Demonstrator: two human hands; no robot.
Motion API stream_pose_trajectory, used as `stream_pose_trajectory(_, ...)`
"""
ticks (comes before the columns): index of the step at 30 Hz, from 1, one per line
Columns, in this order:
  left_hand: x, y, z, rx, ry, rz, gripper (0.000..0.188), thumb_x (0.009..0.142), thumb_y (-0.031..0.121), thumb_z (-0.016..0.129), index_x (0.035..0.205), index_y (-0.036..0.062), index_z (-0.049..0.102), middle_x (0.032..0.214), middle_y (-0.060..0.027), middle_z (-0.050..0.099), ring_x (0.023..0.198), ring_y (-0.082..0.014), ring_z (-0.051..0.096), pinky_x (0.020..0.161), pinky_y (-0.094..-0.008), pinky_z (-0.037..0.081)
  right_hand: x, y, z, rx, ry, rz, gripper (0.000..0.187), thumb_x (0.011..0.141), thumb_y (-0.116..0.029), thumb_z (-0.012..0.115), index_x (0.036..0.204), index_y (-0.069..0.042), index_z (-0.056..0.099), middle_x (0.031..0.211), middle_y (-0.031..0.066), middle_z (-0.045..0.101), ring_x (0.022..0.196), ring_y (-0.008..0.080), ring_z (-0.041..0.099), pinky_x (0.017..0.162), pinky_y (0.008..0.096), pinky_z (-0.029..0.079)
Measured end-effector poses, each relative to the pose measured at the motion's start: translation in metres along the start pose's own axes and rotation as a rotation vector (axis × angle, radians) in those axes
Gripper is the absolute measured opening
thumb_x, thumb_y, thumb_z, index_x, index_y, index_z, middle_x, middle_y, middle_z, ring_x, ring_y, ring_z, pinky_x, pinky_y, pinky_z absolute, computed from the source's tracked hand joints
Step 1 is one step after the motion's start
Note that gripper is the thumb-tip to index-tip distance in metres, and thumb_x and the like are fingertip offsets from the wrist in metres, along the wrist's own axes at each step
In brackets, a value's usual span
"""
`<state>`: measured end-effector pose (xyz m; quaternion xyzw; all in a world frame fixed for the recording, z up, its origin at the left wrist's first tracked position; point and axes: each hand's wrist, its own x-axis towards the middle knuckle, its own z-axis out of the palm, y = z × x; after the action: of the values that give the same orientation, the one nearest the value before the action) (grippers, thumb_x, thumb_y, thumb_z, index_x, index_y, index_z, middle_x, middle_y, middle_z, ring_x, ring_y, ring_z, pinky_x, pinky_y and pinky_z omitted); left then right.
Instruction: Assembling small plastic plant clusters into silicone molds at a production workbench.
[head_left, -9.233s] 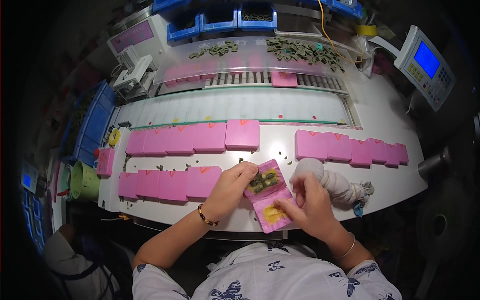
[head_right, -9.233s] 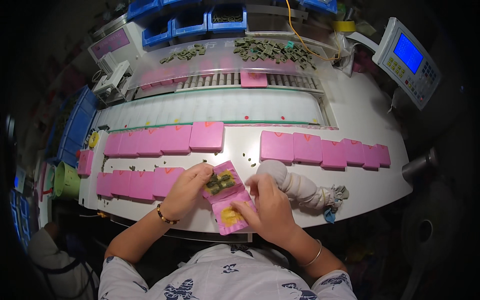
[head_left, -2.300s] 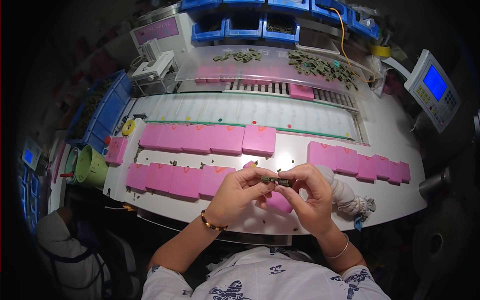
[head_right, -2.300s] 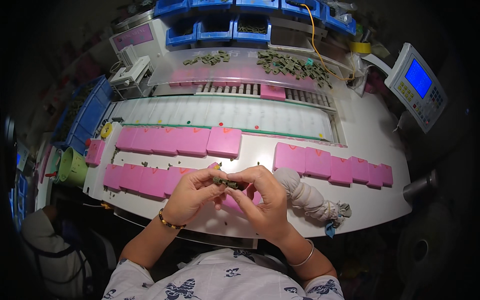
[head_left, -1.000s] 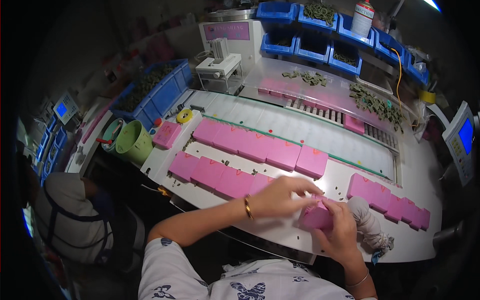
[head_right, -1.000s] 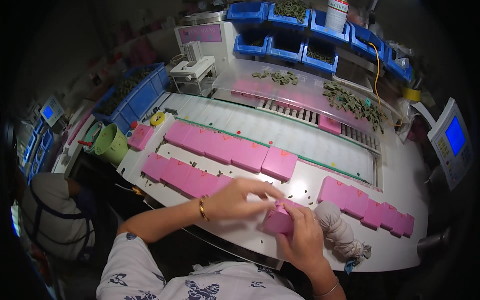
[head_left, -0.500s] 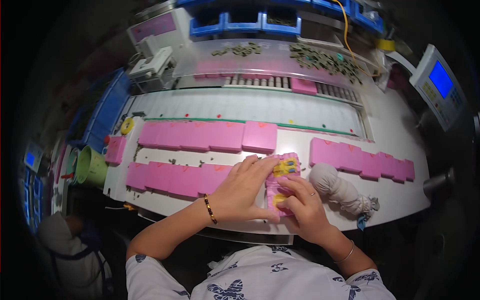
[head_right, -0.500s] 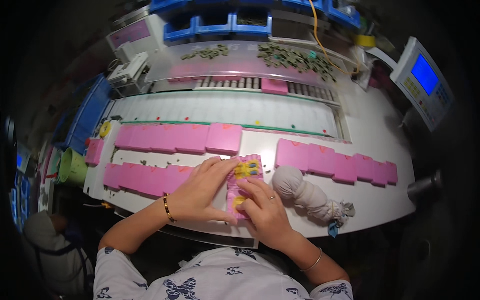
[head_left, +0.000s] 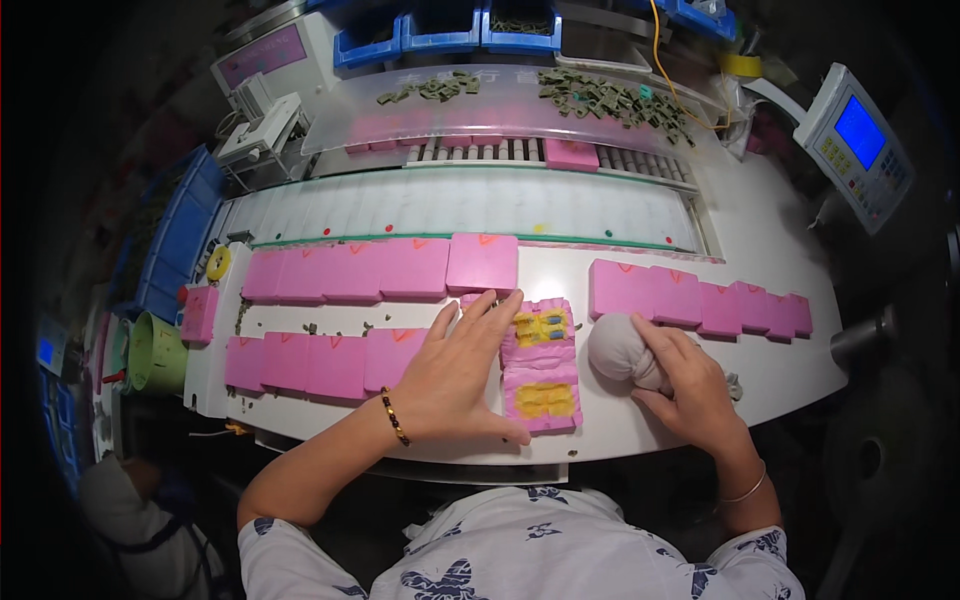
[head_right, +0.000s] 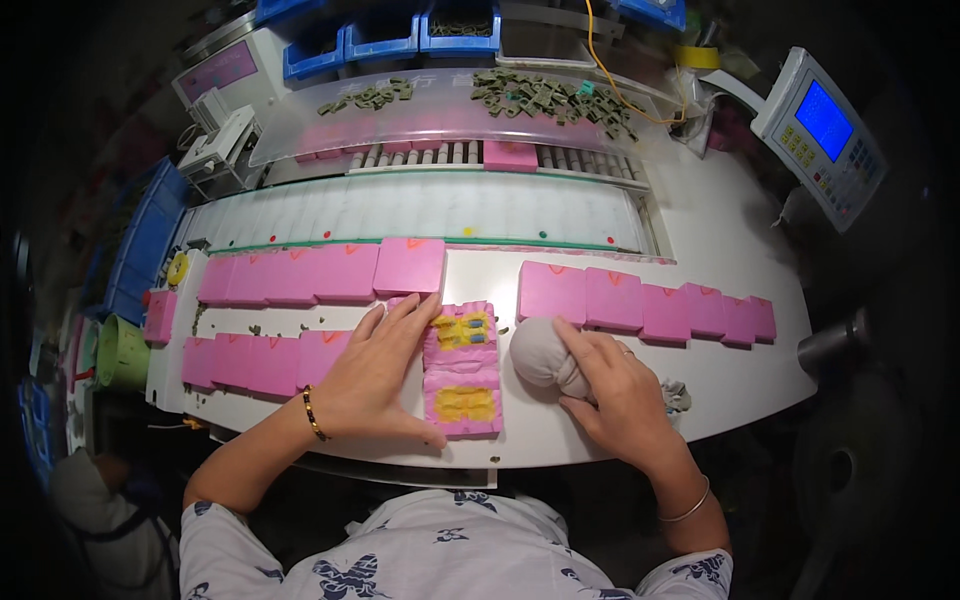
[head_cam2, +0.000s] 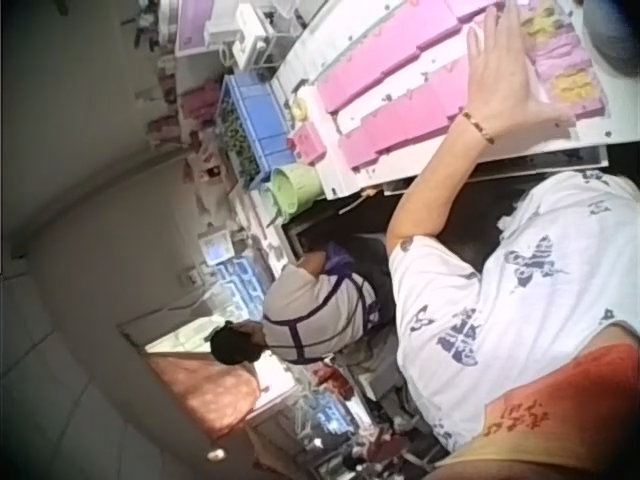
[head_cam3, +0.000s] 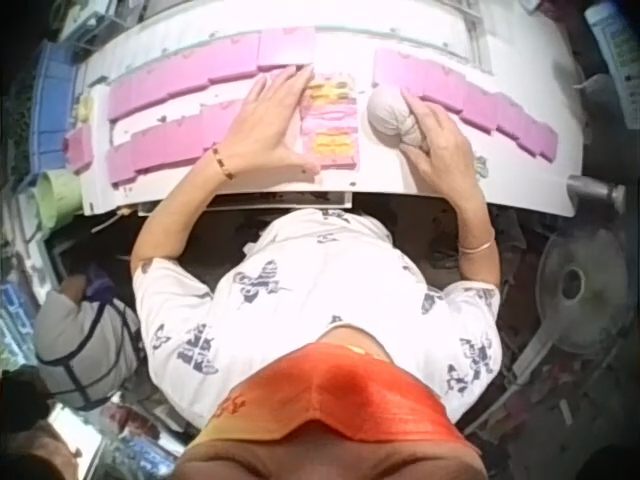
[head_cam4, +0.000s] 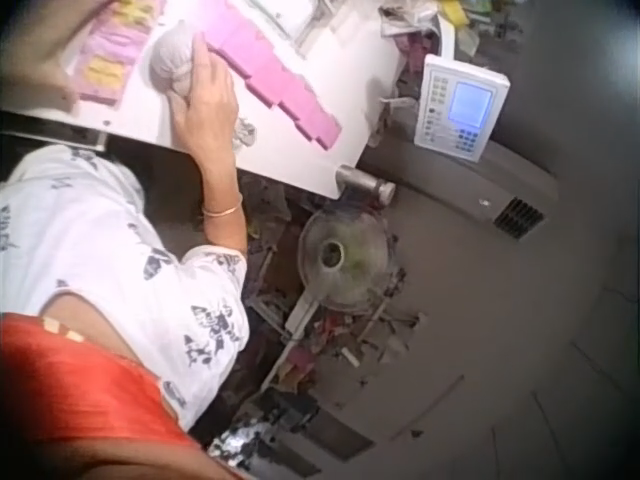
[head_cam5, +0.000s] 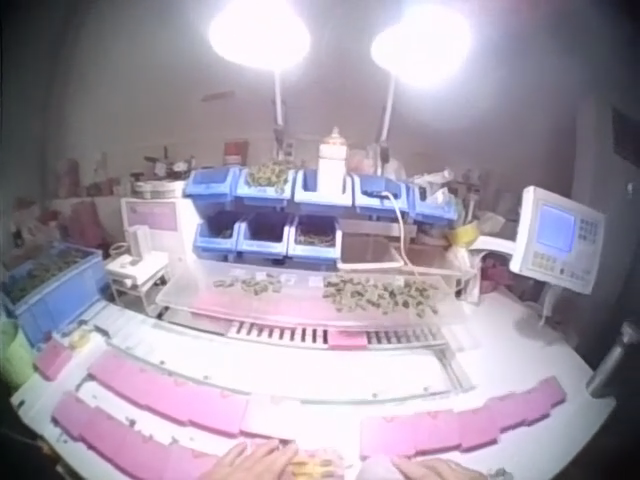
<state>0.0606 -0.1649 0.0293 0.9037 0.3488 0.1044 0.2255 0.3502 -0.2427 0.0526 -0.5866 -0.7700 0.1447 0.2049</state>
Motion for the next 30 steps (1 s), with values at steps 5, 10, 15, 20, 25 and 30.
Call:
stream_pose_trajectory(5,0.002,-0.004,0.001,-0.085,0.011,-0.009,0.147,0.053,0.066,0.085,0.152,-0.0062,0.003,0.150,-0.0243,0.037,0.143,-0.0337,0.031,0.119,-0.0500,0.013,0.025,-0.020,-0.011,-0.350,0.454,-0.254,0.075,0.062,0.000,0.075,0.134,-0.017,0.061,0.121,0.0147,0.061,0.095,0.0299,0.063,0.077,0.0396,0.052)
stream_pose_trajectory(10,0.001,-0.004,0.000,-0.078,0.021,0.001,0.152,0.052,0.066,0.085,0.150,-0.0089,-0.003,0.152,-0.0220,0.036,0.144,-0.0340,0.030,0.120,-0.0497,0.013,0.051,-0.026,0.016,-0.559,0.312,-0.493,0.054,0.079,-0.013,0.063,0.132,-0.023,0.062,0.129,0.0116,0.062,0.084,0.0243,0.063,0.078,0.0329,0.053)
stream_pose_trajectory(15,0.001,-0.008,0.002,-0.088,0.043,-0.004,0.151,0.056,0.066,0.084,0.150,-0.0092,-0.007,0.150,-0.0234,0.037,0.143,-0.0371,0.030,0.119,-0.0515,0.012,0.068,-0.032,0.003,-0.530,0.208,-0.516,0.049,0.077,-0.011,0.064,0.125,-0.020,0.067,0.128,0.0117,0.063,0.084,0.0235,0.063,0.075,0.0333,0.053)
stream_pose_trajectory(20,0.000,-0.008,0.003,-0.158,0.032,-0.058,0.153,0.056,0.068,0.084,0.150,-0.0093,-0.010,0.149,-0.0265,0.037,0.143,-0.0375,0.031,0.119,-0.0516,0.012,0.070,-0.041,0.014,-0.481,0.522,-0.583,0.055,0.079,-0.014,0.063,0.133,-0.024,0.060,0.133,0.0109,0.060,0.079,0.0238,0.060,0.072,0.0327,0.050)
stream_pose_trajectory(25,0.001,-0.008,0.006,-0.199,0.008,-0.040,0.152,0.055,0.067,0.084,0.150,-0.0096,-0.008,0.150,-0.0292,0.033,0.141,-0.0399,0.033,0.119,-0.0519,0.010,0.067,-0.032,0.019,-0.516,0.140,-0.625,0.052,0.080,-0.017,0.060,0.131,-0.025,0.060,0.136,0.0080,0.058,0.079,0.0213,0.060,0.074,0.0317,0.048)
stream_pose_trajectory(30,-0.001,0.005,0.000,0.032,0.018,-0.010,0.146,0.055,0.061,0.085,0.152,-0.0068,-0.001,0.152,-0.0276,0.029,0.145,-0.0369,0.026,0.120,-0.0539,0.007,0.057,-0.056,-0.012,-0.312,0.339,-0.549,0.056,0.077,-0.012,0.061,0.132,-0.022,0.061,0.133,0.0107,0.060,0.080,0.0228,0.061,0.076,0.0338,0.049)
